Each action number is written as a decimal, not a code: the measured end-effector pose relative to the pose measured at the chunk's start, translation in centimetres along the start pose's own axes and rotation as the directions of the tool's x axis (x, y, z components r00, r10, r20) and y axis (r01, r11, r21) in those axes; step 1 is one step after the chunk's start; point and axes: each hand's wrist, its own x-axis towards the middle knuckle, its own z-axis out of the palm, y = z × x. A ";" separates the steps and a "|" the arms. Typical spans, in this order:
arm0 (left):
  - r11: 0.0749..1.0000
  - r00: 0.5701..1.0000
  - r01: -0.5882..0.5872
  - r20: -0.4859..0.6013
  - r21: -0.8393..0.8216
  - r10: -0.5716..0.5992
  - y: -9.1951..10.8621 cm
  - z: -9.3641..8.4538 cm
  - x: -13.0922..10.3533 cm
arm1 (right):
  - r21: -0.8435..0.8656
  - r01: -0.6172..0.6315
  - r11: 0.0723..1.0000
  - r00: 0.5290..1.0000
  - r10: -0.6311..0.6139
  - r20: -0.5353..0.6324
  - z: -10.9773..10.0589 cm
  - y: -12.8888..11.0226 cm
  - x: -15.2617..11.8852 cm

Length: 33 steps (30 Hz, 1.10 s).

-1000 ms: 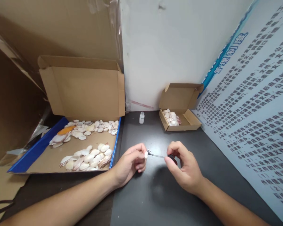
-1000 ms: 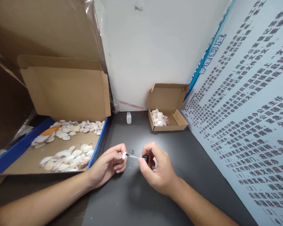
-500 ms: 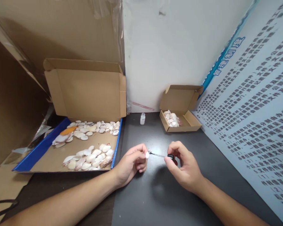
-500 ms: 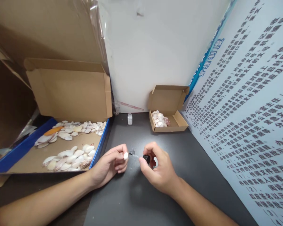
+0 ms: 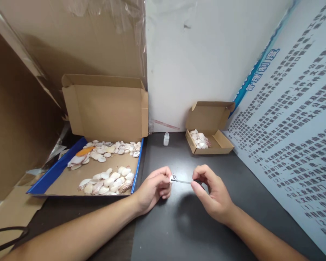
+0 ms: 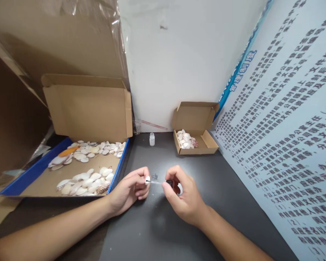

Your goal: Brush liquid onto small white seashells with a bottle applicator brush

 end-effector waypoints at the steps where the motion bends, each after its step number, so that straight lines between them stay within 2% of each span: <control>1: 1.000 1.000 -0.001 0.001 0.001 0.001 0.0 0.0 0.0 | -0.005 0.002 1.000 1.000 -0.002 -0.007 -0.1 0.0 0.0; 6: 1.000 1.000 -0.005 -0.002 0.006 0.005 0.0 0.0 -0.1 | 0.014 0.010 1.000 1.000 -0.010 -0.001 -0.1 -0.1 0.1; 11: 1.000 1.000 -0.005 0.000 0.009 0.005 0.0 0.0 -0.1 | -0.009 -0.052 0.999 0.999 0.052 0.009 0.1 0.2 0.2; 15: 1.000 1.000 -0.007 -0.003 0.007 0.007 0.1 0.1 -0.1 | 0.025 -0.021 0.999 1.000 0.021 0.001 0.2 0.1 0.2; 19: 1.000 1.000 -0.003 -0.001 0.009 0.003 0.1 0.1 -0.2 | -0.013 -0.063 0.998 0.998 0.063 0.024 0.2 -0.1 0.2; 24: 1.000 1.000 -0.001 0.002 0.013 0.001 0.2 0.1 -0.2 | 0.016 -0.040 0.999 0.999 0.040 0.012 0.2 -0.1 0.2; 28: 1.000 1.000 -0.002 0.008 0.026 0.002 0.2 0.2 -0.1 | 0.006 -0.084 0.996 0.996 0.084 0.020 0.3 -0.2 0.3; 33: 1.000 1.000 0.007 0.004 0.015 -0.007 0.1 0.0 -0.1 | 0.048 -0.036 0.998 0.999 0.036 -0.002 0.1 -0.2 0.1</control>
